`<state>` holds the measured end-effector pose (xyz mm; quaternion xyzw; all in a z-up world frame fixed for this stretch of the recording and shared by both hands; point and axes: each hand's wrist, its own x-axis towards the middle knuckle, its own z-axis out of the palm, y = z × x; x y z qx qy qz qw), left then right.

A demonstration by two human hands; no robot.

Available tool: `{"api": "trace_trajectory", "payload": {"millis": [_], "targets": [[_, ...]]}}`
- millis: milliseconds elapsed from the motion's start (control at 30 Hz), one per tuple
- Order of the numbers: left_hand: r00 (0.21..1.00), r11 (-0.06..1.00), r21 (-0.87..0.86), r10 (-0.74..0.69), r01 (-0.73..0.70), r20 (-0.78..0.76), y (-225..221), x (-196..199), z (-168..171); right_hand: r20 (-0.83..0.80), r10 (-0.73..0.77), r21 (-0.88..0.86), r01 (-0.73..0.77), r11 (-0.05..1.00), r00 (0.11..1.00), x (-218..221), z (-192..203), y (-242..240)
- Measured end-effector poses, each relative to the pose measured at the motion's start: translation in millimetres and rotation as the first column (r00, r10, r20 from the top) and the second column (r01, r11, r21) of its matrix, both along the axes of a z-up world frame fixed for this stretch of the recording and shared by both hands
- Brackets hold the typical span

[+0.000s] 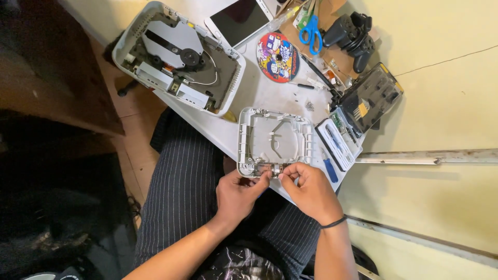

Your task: Reassembling the internal components and casing of a video game console by aligning and seating a circuit board.

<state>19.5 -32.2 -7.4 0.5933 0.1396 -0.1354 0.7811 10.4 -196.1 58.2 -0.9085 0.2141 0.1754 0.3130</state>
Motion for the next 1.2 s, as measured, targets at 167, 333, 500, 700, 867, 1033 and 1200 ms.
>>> {"api": "trace_trajectory", "payload": {"millis": [167,333,500,700,867,1033,1200], "targets": [[1.000,1.000,-0.006,-0.009,0.009,-0.012,1,1,1,-0.014,0.018,-0.021,-0.018,1.000,1.000,4,0,2],[0.999,1.000,-0.009,-0.022,0.021,-0.025,2,0,-1,-0.028,0.029,-0.044,-0.030,0.999,0.999,7,-1,1],[1.000,1.000,0.000,-0.023,0.023,-0.020,1,0,-3,-0.098,0.011,-0.023,-0.013,1.000,0.995,11,-3,-3],[1.000,1.000,0.017,-0.023,0.023,0.006,0,0,-8,-0.152,0.007,0.031,-0.002,1.000,0.988,11,9,2],[0.998,0.999,0.036,-0.039,0.040,-0.046,-1,-1,-9,-0.110,-0.008,0.019,0.010,1.000,0.994,4,5,3],[0.998,0.997,0.060,-0.053,0.055,-0.043,0,0,-6,-0.033,-0.065,0.007,0.066,0.998,0.997,-4,0,7],[0.998,0.998,0.045,-0.045,0.047,-0.047,1,0,-7,0.102,-0.183,0.082,0.175,0.981,0.978,-11,-11,12]]}}
